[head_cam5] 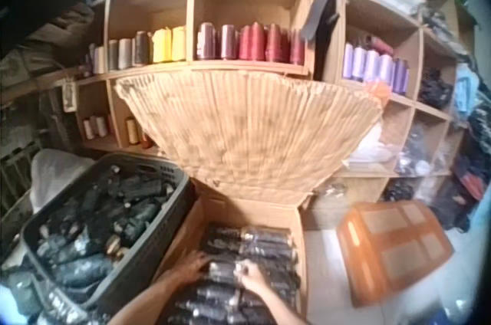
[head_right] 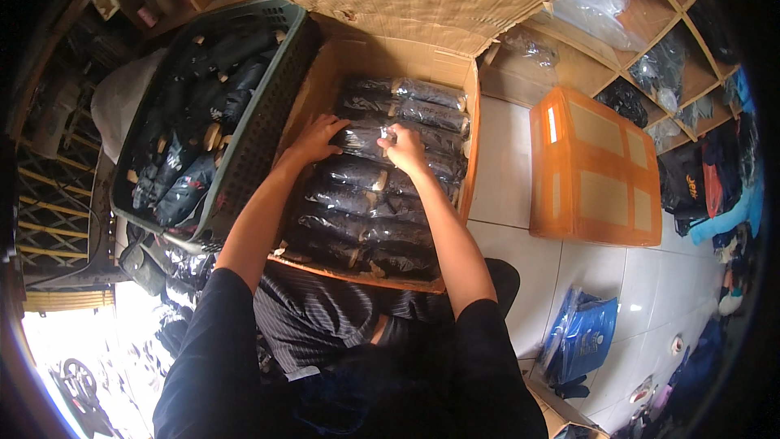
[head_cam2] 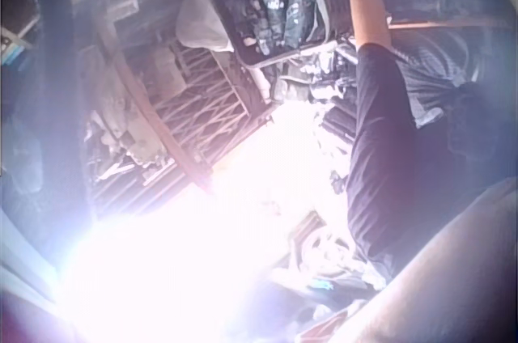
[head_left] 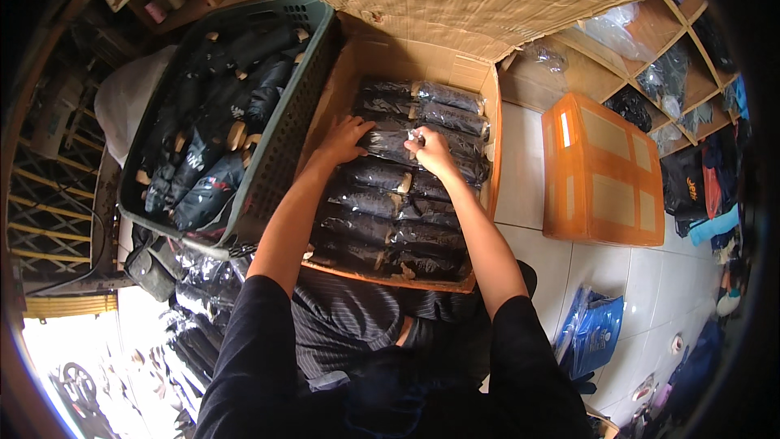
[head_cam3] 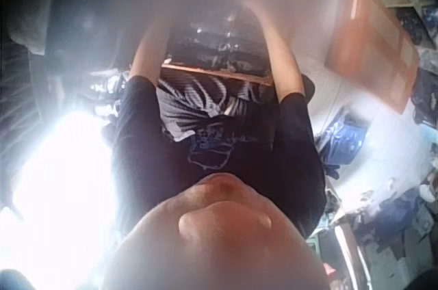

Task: The person is organizing wrapped items into a cardboard box. They pick up each item from a pile and place it neatly into the box, arranging them in rows.

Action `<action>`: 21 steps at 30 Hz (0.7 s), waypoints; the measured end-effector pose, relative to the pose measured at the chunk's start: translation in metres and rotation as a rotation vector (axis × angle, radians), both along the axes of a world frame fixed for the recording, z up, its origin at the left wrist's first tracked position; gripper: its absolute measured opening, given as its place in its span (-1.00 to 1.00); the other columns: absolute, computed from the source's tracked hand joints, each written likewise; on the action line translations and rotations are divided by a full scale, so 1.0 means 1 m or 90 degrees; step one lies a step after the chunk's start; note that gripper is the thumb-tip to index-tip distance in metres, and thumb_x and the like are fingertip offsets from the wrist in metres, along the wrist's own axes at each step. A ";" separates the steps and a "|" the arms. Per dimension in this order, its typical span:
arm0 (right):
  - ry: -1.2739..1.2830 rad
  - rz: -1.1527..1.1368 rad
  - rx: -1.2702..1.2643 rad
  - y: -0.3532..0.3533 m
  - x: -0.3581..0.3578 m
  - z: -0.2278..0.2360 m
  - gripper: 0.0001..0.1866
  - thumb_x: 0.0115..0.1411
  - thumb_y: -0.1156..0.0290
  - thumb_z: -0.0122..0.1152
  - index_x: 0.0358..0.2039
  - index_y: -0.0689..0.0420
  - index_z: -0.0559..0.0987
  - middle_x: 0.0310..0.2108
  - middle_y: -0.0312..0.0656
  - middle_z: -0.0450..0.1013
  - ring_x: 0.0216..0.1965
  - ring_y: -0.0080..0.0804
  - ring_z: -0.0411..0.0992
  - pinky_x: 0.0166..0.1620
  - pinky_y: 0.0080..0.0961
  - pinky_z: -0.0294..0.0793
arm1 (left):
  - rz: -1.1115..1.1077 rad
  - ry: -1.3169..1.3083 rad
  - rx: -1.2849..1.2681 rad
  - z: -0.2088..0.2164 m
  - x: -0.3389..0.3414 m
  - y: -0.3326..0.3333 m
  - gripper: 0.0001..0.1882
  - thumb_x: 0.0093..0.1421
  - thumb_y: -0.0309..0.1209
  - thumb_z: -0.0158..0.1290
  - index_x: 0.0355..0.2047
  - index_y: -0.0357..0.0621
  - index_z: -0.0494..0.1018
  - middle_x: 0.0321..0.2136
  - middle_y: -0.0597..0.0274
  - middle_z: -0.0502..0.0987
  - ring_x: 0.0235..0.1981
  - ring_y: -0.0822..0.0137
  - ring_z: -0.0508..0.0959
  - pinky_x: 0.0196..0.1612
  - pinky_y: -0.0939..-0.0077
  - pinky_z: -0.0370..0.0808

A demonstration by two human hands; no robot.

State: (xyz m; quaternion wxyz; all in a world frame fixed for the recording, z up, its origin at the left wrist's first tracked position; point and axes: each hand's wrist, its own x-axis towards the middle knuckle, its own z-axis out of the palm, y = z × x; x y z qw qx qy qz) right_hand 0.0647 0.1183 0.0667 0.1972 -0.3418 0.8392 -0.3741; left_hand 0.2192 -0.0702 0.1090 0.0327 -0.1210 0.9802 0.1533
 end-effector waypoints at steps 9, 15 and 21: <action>0.182 0.186 0.250 -0.006 -0.004 -0.004 -0.67 0.18 0.17 0.22 -0.06 -0.04 0.60 0.07 -0.13 0.36 0.17 -0.03 0.19 0.10 0.19 0.26 | 0.197 0.066 0.435 -0.065 0.003 -0.042 -0.56 0.16 -0.25 0.18 0.04 -0.10 0.50 0.05 -0.06 0.44 0.09 0.03 0.42 0.16 0.36 0.32; 0.231 0.267 0.420 -0.015 0.001 0.016 -0.67 0.23 0.27 0.06 -0.08 0.12 0.62 0.16 -0.11 0.27 0.22 -0.01 0.15 0.12 0.21 0.25 | 0.263 0.061 0.338 -0.080 0.011 -0.032 -0.56 0.26 -0.12 0.06 0.03 -0.11 0.50 0.02 -0.06 0.45 0.09 0.01 0.42 0.14 0.31 0.33; 0.397 0.168 0.207 -0.002 0.031 0.006 -0.54 0.24 0.28 0.08 0.14 0.15 0.44 0.24 0.01 0.22 0.25 0.00 0.20 0.21 0.32 0.14 | 0.267 0.174 0.039 -0.073 0.007 0.012 -0.55 0.33 -0.07 -0.11 0.09 0.01 0.45 0.12 0.04 0.40 0.16 -0.11 0.35 0.18 -0.07 0.27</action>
